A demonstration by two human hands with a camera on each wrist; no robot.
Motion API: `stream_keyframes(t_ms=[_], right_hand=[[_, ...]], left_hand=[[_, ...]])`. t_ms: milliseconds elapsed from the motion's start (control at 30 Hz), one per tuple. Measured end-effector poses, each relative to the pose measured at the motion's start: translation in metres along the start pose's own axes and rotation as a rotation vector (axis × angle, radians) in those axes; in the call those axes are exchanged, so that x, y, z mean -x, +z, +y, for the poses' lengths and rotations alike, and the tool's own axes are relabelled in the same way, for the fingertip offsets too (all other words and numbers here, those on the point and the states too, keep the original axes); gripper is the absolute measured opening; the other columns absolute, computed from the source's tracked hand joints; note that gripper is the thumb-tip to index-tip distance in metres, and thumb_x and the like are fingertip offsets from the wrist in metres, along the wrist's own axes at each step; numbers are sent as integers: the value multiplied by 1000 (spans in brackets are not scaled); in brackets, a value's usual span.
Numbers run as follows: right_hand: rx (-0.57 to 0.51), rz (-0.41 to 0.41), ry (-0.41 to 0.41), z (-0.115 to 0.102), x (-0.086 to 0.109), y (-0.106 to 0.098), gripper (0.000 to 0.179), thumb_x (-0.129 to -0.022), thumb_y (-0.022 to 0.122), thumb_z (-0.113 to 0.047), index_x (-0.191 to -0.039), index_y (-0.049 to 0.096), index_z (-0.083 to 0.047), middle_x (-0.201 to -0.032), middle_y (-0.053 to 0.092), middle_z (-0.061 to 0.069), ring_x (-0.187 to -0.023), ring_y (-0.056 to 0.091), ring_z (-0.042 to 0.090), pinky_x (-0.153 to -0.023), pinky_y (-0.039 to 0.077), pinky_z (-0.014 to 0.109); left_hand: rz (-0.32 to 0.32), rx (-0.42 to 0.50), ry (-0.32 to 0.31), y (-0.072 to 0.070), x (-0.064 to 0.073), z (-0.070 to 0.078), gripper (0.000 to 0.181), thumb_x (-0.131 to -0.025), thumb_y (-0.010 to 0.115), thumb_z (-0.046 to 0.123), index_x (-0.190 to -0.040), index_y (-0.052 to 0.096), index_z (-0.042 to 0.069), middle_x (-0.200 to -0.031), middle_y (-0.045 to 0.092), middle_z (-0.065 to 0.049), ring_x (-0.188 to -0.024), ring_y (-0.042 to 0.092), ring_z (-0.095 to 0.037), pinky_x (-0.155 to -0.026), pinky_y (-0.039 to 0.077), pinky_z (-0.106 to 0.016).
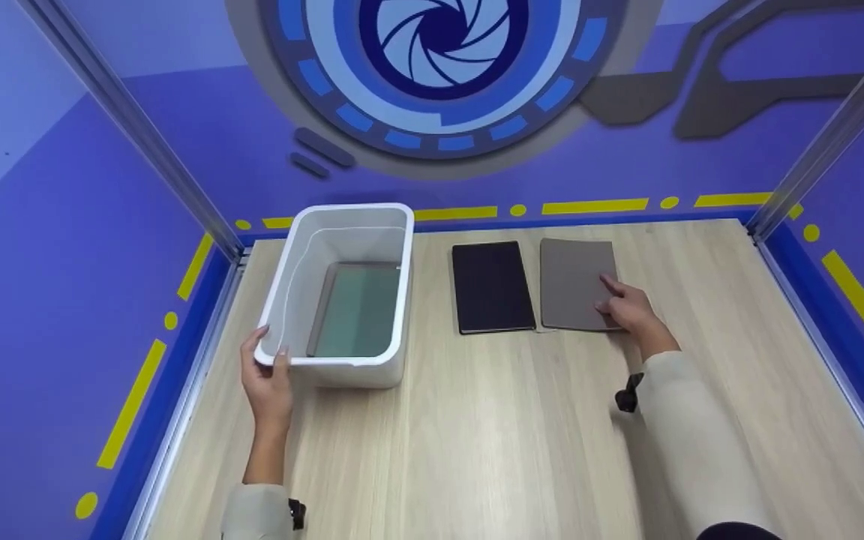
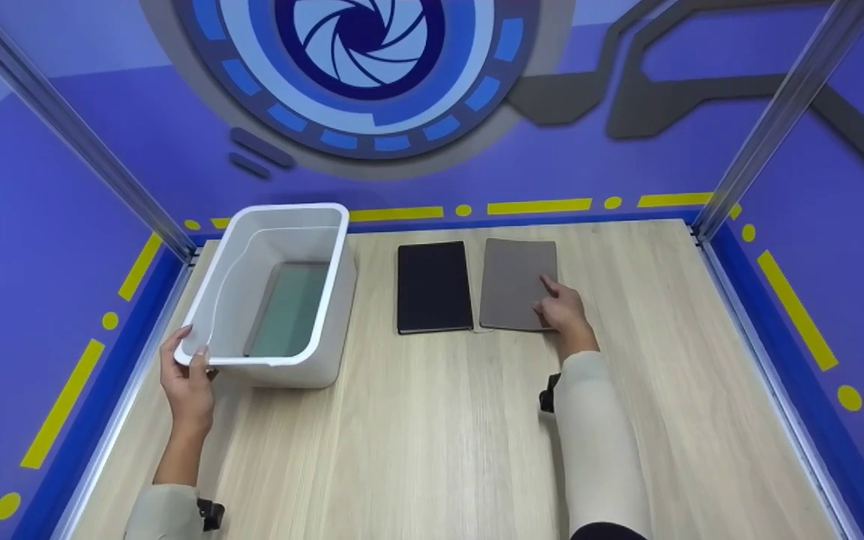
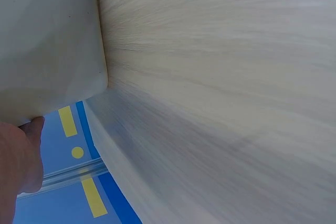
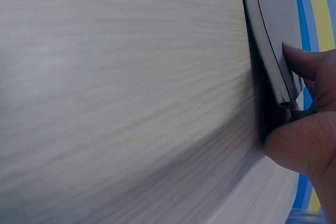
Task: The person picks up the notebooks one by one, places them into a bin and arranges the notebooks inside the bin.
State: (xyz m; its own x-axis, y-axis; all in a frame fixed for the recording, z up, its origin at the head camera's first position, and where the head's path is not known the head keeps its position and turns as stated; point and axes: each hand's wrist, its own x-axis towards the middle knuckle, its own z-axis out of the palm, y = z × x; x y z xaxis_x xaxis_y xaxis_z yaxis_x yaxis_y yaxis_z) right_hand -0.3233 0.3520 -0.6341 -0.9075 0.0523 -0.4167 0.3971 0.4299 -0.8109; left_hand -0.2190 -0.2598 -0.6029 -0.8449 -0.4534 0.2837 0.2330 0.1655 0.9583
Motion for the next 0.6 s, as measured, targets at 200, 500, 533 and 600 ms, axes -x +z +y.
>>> stream_keyframes(t_ms=[200,500,533,600], right_hand=[[14,8,-21,-1,3,1,74,-108,52,-15,-171,13,-22,-180,1,18,-167,-1,43,-134,11,59],[15,13,-28,-2,4,2,75,-107,52,-15,-171,13,-20,-180,1,17,-167,-2,44,-134,9,59],[10,13,-26,-2,4,1,75,-107,52,-15,-171,13,-20,-180,1,16,-167,-2,44,-134,8,59],[1,15,-22,-2,4,1,75,-107,52,-15,-171,14,-21,-180,2,15,-167,-2,43,-134,8,59]], left_hand=[[-5,-12,-18,-1,1,1,52,-100,57,0,-151,51,7,-144,56,-18,-121,56,-17,-93,47,-14],[2,-18,-8,-1,0,0,52,-100,56,0,-151,50,6,-146,55,-18,-122,56,-15,-95,47,-14],[0,-21,-7,-1,0,0,52,-100,56,0,-151,50,6,-146,55,-18,-122,56,-15,-95,47,-14],[-3,-19,-5,0,0,0,52,-100,56,0,-151,50,6,-147,55,-19,-123,56,-16,-96,47,-14]])
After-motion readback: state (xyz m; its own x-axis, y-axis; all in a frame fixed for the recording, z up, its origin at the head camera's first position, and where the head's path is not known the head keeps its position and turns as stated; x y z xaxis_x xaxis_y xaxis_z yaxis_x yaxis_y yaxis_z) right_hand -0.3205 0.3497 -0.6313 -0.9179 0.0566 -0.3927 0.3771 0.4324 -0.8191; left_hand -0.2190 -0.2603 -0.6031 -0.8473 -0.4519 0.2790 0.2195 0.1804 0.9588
